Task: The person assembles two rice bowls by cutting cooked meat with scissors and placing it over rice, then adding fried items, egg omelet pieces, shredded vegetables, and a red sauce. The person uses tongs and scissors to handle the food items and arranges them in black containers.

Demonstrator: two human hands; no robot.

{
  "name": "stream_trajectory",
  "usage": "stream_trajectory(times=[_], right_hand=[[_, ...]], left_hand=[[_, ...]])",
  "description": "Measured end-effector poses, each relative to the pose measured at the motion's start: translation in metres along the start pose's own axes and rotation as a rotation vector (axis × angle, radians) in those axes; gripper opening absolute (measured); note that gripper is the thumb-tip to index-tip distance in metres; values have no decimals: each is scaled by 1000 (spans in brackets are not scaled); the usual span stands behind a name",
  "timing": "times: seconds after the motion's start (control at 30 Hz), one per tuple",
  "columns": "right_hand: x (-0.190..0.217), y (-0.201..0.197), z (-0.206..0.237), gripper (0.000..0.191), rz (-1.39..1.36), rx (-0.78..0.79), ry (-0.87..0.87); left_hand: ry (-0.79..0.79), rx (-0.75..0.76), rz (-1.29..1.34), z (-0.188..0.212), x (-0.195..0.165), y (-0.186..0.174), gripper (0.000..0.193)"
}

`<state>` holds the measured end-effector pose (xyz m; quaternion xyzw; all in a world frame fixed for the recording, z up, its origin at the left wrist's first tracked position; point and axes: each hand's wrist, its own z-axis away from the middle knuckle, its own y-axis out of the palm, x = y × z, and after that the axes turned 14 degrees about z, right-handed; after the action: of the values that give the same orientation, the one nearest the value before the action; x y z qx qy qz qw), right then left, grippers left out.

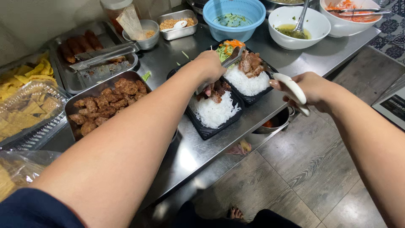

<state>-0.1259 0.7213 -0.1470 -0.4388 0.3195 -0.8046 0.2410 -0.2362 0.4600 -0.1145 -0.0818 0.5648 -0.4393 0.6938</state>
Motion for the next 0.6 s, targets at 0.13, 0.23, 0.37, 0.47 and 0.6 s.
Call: stream_trajectory(times=[0.13, 0.23, 0.37, 0.47, 0.6], right_hand=[[9, -8, 2, 60, 42, 34, 39], [10, -22, 7, 57, 91, -18, 46], [9, -34, 5, 66, 133, -31, 9], [10, -36, -2, 71, 196, -6, -5], [8, -45, -13, 79, 203, -22, -22]], left_hand=[[39, 53, -167, -2, -8, 0, 48], [24, -40, -115, 2, -14, -6, 29], [61, -53, 92, 13, -11, -29, 31], [169, -80, 266, 30, 1, -54, 32], [159, -99, 517, 73, 19, -90, 35]])
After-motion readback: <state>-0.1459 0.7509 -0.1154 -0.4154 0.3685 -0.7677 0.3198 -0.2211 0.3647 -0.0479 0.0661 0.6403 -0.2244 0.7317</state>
